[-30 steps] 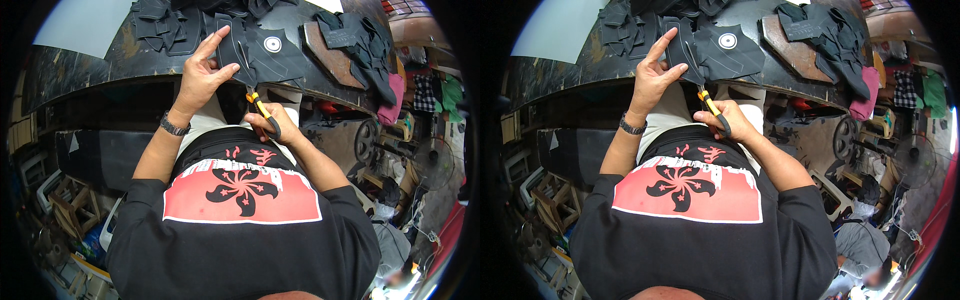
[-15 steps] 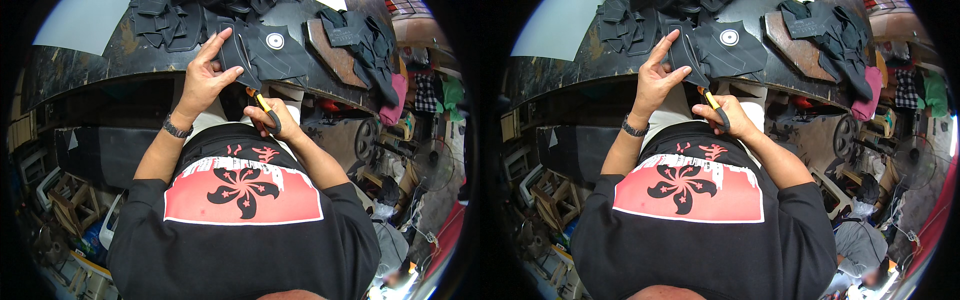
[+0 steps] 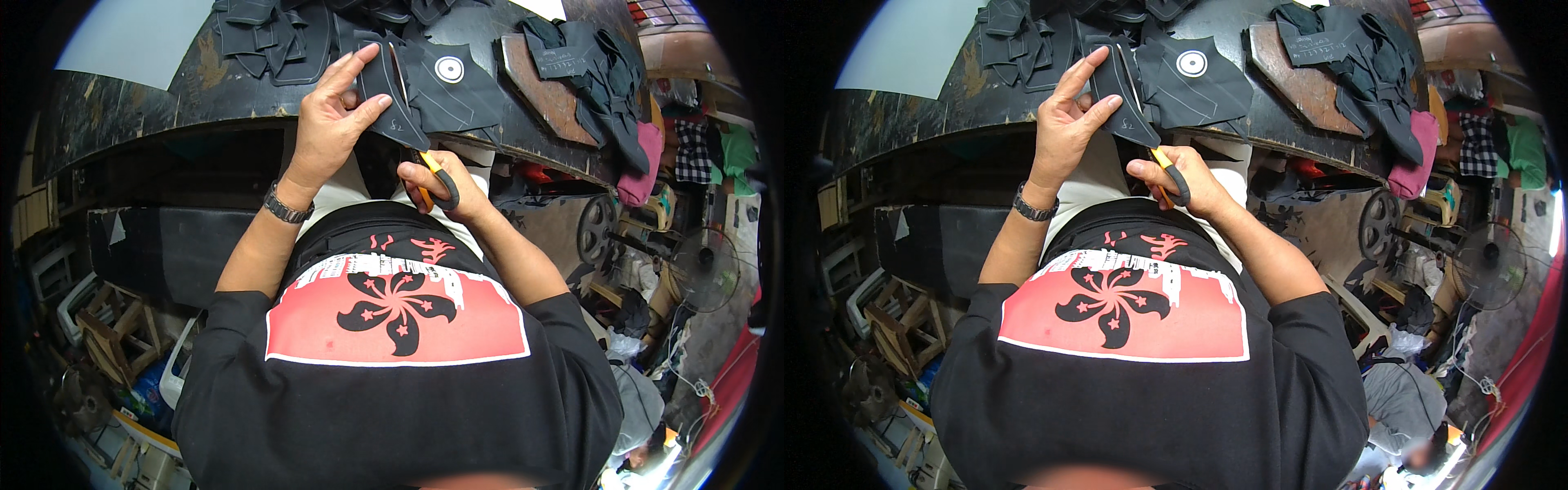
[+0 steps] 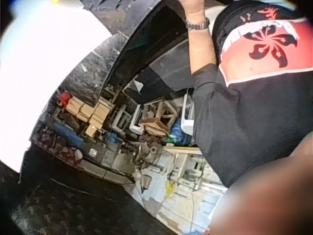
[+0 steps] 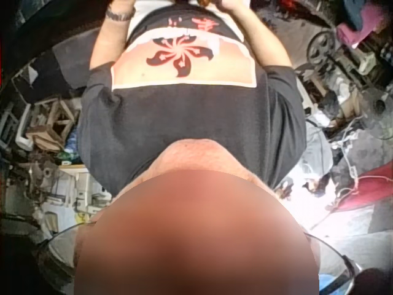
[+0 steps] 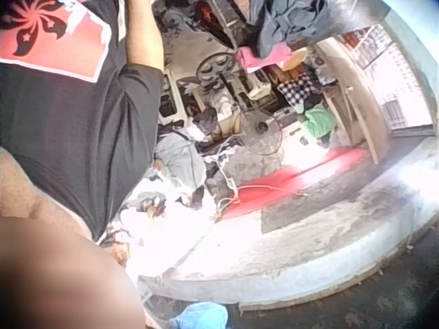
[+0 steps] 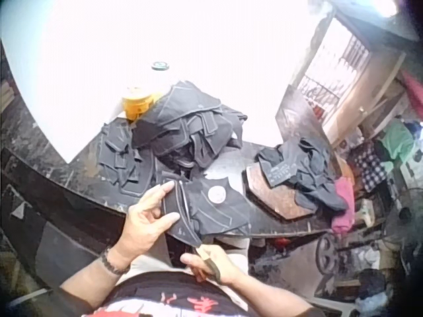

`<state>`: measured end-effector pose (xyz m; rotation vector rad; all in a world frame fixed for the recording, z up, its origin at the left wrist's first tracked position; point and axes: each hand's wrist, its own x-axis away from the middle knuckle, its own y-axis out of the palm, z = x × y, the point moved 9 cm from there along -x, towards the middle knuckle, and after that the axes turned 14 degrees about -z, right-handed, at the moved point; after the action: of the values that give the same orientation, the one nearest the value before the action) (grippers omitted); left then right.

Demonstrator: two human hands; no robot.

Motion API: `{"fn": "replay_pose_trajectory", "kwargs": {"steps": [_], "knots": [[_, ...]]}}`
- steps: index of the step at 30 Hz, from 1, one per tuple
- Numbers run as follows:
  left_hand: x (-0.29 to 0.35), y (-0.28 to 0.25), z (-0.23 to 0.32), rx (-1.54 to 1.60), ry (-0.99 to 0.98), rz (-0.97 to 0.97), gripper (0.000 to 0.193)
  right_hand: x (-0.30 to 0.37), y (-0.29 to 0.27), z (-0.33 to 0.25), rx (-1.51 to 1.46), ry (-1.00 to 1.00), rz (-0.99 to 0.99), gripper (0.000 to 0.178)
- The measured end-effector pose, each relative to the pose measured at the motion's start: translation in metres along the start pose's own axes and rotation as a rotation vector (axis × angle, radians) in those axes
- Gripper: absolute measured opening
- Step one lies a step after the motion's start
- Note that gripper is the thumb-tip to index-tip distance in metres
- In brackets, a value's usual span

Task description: The person uses shears to cut black fabric pieces along marked lines on a workbench. They rotate the fabric as needed to follow the pattern and place the cut pieces aside. The person repeats this process for multiple fabric pieces.

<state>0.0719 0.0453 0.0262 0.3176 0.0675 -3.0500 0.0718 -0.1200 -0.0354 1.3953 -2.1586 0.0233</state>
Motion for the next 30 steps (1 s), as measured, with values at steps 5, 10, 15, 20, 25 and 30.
{"fn": "replay_pose_trajectory", "kwargs": {"steps": [5, 10, 15, 20, 25, 30], "knots": [[0.001, 0.001, -0.007, 0.062, 0.009, 0.022, 0.061, 0.003, 0.001, 0.008, 0.079, 0.04, 0.051, 0.044], [0.002, 0.001, -0.006, 0.05, 0.035, 0.023, 0.061, -0.001, -0.001, 0.009, 0.02, 0.042, 0.03, 0.042], [0.007, 0.007, -0.005, 0.068, 0.03, 0.057, 0.065, -0.01, -0.005, -0.001, -0.082, -0.032, 0.037, 0.04], [0.011, 0.005, -0.004, 0.04, 0.039, 0.078, 0.065, -0.003, 0.0, 0.0, 0.099, 0.014, 0.064, 0.042], [0.007, 0.007, -0.006, 0.093, 0.069, 0.076, 0.066, -0.004, -0.001, -0.001, 0.145, 0.038, 0.05, 0.039], [0.01, 0.014, -0.007, 0.047, 0.007, 0.027, 0.065, -0.009, -0.007, -0.009, 0.048, -0.02, 0.03, 0.042]]}}
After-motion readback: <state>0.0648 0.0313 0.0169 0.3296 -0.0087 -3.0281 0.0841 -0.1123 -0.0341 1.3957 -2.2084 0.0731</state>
